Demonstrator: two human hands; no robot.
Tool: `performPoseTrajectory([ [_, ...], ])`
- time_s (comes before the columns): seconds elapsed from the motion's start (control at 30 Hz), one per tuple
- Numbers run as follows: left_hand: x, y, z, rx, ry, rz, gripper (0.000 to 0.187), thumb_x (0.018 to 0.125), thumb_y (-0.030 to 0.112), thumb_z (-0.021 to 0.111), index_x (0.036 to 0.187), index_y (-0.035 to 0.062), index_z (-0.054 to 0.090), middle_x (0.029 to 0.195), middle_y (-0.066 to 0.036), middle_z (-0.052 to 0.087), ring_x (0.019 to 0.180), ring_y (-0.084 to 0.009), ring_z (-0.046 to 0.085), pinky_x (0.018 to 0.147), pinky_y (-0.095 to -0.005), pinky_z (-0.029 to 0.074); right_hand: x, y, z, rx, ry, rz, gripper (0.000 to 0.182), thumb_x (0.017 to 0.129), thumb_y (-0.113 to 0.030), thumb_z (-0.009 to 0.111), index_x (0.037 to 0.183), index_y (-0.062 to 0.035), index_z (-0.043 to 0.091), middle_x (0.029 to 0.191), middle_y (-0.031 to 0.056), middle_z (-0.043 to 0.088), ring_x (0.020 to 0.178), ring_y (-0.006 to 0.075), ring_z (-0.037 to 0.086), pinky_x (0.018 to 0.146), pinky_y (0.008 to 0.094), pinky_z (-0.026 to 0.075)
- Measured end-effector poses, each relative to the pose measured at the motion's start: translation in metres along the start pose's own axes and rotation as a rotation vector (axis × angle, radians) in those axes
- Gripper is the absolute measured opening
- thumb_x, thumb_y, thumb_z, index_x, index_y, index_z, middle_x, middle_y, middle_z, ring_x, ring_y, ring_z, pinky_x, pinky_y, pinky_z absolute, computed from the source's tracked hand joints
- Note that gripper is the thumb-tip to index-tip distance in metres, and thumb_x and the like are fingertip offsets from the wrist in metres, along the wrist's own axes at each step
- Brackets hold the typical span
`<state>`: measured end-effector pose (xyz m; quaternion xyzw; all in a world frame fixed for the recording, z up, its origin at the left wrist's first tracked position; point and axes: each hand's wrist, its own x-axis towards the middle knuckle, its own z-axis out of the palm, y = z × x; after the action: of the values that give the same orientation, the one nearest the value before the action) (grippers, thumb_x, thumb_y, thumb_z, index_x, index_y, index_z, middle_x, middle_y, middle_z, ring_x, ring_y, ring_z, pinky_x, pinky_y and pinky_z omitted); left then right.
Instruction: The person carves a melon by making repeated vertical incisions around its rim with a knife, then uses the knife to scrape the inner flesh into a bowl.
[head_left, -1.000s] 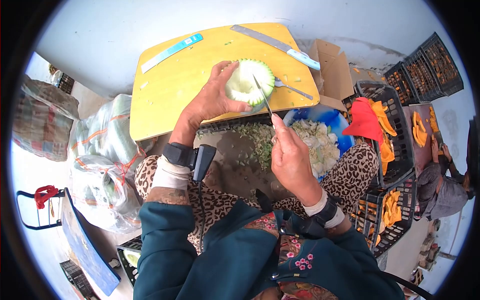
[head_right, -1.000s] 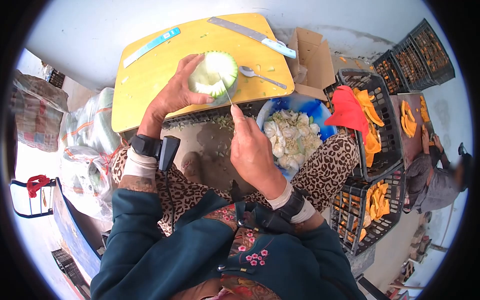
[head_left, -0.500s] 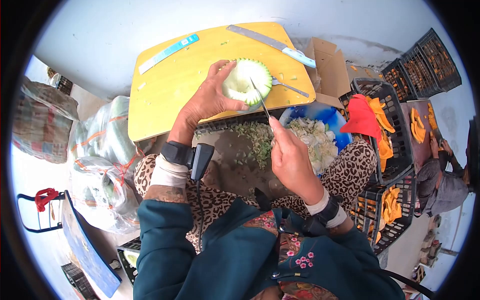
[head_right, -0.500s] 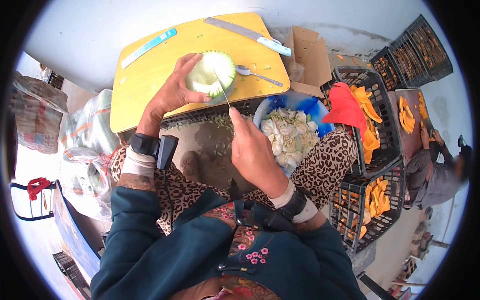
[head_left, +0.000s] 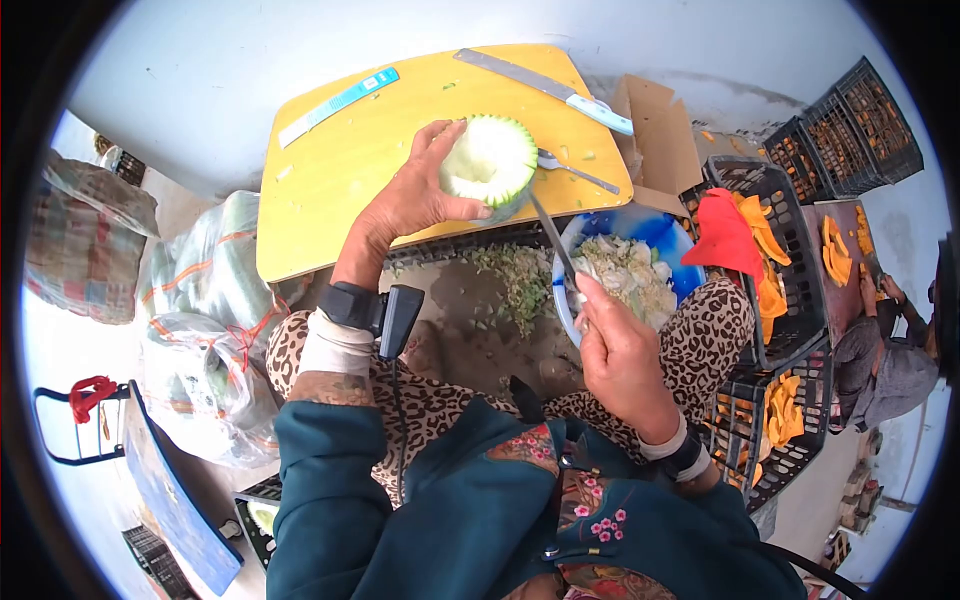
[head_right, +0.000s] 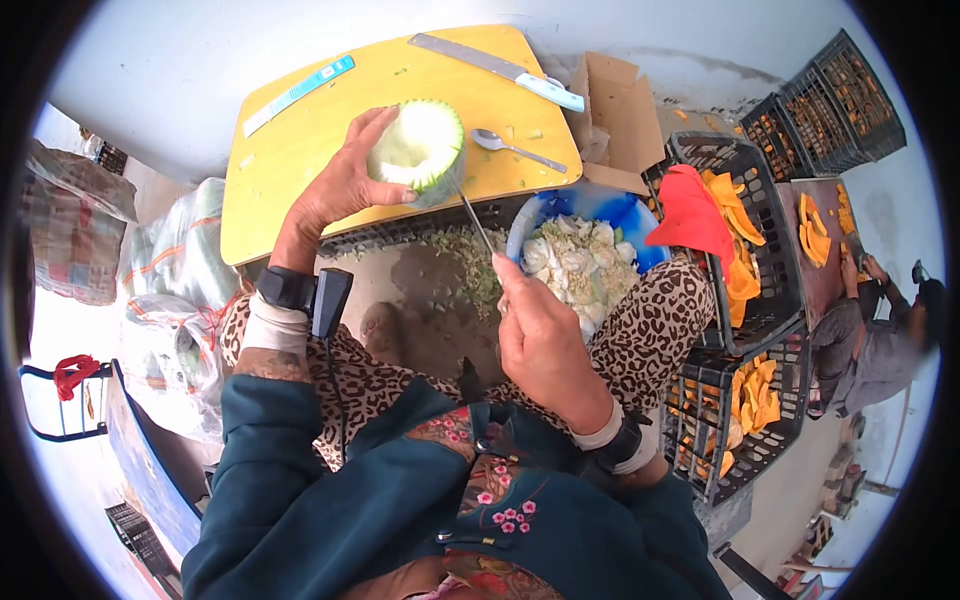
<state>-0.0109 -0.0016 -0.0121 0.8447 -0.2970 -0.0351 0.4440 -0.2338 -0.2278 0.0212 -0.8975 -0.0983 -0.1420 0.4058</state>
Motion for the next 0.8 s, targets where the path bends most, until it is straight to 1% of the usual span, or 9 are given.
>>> performPoseTrajectory([
  [0.1,0.001,0.002,-0.001,-0.003,-0.006,-0.004,0.117,0.055,0.039,0.092,0.150,0.0031,0.032,0.152,-0.020,0.028,0.140,-0.0351,0.034,0.115,-0.0409,0.035,0.011,0.000,0.004,0.049,0.043,0.001,0.048,0.084,0.011,0.054,0.132,0.0039,0.053,0.097,0.0215,0.064,0.085,0.0335,0.065,0.075,0.0383,0.053],
  [0.2,0.000,0.002,-0.001,-0.006,-0.001,0.006,0.117,0.055,0.039,0.092,0.150,0.0028,0.032,0.152,-0.020,0.028,0.140,-0.0349,0.034,0.115,-0.0408,0.035,0.018,0.009,0.014,0.059,0.054,-0.023,0.049,0.086,0.010,0.051,0.134,0.0016,0.053,0.102,0.0195,0.067,0.086,0.0258,0.069,0.077,0.0328,0.054],
  [0.3,0.000,0.003,-0.001,-0.023,-0.002,0.005,0.117,0.055,0.038,0.092,0.149,0.0026,0.032,0.151,-0.020,0.028,0.140,-0.0349,0.034,0.115,-0.0408,0.035,0.020,0.011,0.016,0.069,0.057,-0.021,0.047,0.086,0.010,0.050,0.133,0.0025,0.053,0.102,0.0195,0.067,0.086,0.0240,0.069,0.079,0.0318,0.054],
  [0.37,0.000,0.002,-0.001,-0.026,-0.003,0.002,0.117,0.055,0.038,0.092,0.149,0.0025,0.033,0.151,-0.019,0.028,0.140,-0.0348,0.034,0.115,-0.0408,0.035,0.021,0.015,0.017,0.083,0.049,-0.009,0.048,0.086,0.011,0.049,0.133,0.0029,0.053,0.101,0.0195,0.067,0.086,0.0236,0.068,0.078,0.0318,0.054],
  [0.47,-0.002,0.003,-0.001,-0.062,-0.005,-0.012,0.115,0.056,0.039,0.090,0.149,0.0018,0.033,0.151,-0.016,0.030,0.142,-0.0327,0.031,0.117,-0.0399,0.029,0.020,0.017,0.018,0.093,0.044,0.004,0.049,0.085,0.011,0.049,0.134,0.0033,0.052,0.100,0.0193,0.067,0.085,0.0229,0.068,0.078,0.0316,0.053],
  [0.57,0.000,0.003,-0.002,-0.035,-0.005,-0.002,0.117,0.055,0.038,0.092,0.149,0.0023,0.033,0.152,-0.018,0.029,0.140,-0.0345,0.035,0.115,-0.0405,0.035,0.020,0.017,0.018,0.096,0.036,0.008,0.050,0.085,0.011,0.049,0.134,0.0033,0.052,0.098,0.0186,0.067,0.084,0.0222,0.067,0.077,0.0312,0.053],
  [0.6,0.000,0.003,-0.002,-0.033,-0.007,-0.003,0.117,0.055,0.038,0.092,0.149,0.0023,0.033,0.152,-0.018,0.029,0.140,-0.0343,0.035,0.115,-0.0404,0.035,0.020,0.017,0.018,0.095,0.034,0.009,0.050,0.085,0.012,0.049,0.134,0.0033,0.052,0.097,0.0183,0.067,0.084,0.0220,0.067,0.076,0.0311,0.053],
  [0.7,0.000,0.004,-0.002,-0.025,-0.008,-0.004,0.117,0.055,0.038,0.092,0.149,0.0023,0.033,0.152,-0.018,0.029,0.140,-0.0340,0.035,0.115,-0.0403,0.035,0.020,0.020,0.019,0.133,0.037,0.027,0.049,0.084,0.011,0.053,0.133,0.0026,0.053,0.102,0.0224,0.066,0.086,0.0324,0.067,0.077,0.0369,0.054],
  [0.8,0.000,0.003,-0.002,-0.021,-0.008,0.000,0.117,0.055,0.038,0.092,0.149,0.0023,0.033,0.152,-0.018,0.029,0.140,-0.0338,0.035,0.115,-0.0401,0.034,0.020,0.025,0.022,0.132,0.054,-0.003,0.050,0.085,0.011,0.053,0.133,0.0022,0.053,0.098,0.0208,0.066,0.083,0.0299,0.067,0.075,0.0362,0.054],
])
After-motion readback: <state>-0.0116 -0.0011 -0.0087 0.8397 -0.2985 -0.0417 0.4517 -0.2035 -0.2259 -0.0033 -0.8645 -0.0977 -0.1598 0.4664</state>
